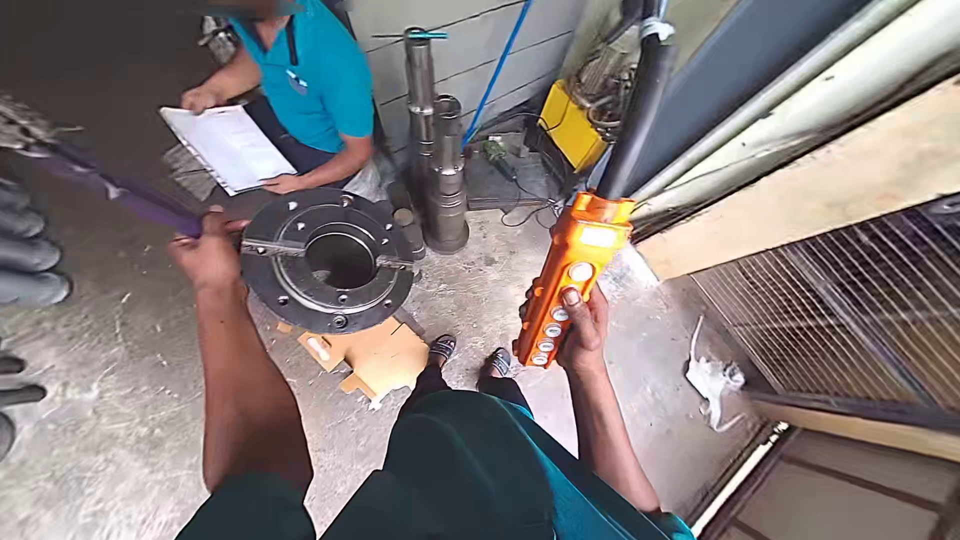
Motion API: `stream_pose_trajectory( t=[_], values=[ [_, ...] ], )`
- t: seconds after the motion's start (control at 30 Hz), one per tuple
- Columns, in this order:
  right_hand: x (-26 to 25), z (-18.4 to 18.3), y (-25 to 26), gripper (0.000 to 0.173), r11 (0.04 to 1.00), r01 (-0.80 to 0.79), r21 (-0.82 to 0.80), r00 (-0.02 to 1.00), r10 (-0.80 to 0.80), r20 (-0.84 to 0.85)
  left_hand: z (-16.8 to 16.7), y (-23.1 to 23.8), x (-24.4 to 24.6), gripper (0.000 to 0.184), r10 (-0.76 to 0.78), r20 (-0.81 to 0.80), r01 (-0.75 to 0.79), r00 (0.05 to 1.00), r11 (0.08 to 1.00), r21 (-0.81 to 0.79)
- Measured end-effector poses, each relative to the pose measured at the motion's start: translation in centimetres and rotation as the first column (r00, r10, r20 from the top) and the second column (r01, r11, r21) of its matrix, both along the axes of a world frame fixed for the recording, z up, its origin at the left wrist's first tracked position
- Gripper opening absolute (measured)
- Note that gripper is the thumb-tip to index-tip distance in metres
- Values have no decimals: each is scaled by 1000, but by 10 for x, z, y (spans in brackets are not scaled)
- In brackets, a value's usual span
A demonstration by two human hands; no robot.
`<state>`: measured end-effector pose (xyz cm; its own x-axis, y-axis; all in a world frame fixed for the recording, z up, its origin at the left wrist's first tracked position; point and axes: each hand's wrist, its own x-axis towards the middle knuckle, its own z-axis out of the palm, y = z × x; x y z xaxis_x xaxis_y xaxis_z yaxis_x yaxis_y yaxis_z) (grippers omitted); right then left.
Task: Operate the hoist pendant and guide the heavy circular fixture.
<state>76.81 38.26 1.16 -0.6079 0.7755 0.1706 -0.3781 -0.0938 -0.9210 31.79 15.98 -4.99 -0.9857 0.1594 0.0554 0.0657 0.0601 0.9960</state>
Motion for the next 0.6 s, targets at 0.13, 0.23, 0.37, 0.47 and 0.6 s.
stream_pose_trajectory(
  t=[0.13,0.23,0.37,0.47,0.6],
  values=[
    [2,0,4,67,1000,16,-6,1000,-16,-10,-1,-2,0,30,28,17,-28,999,999,18],
    [6,-3,5,66,1000,17,0,1000,-17,-15,-4,-1,5,28,34,26,-35,999,999,40],
    [12,-5,4,64,999,17,40,1000,-17,2,-15,3,7,30,19,51,-20,999,999,34],
    [11,-6,3,57,998,8,64,1000,-10,25,-20,2,6,23,13,17,-14,1000,999,40],
    [9,-12,8,56,993,3,115,997,-11,73,-26,2,3,23,32,34,-33,999,999,36]
  ],
)
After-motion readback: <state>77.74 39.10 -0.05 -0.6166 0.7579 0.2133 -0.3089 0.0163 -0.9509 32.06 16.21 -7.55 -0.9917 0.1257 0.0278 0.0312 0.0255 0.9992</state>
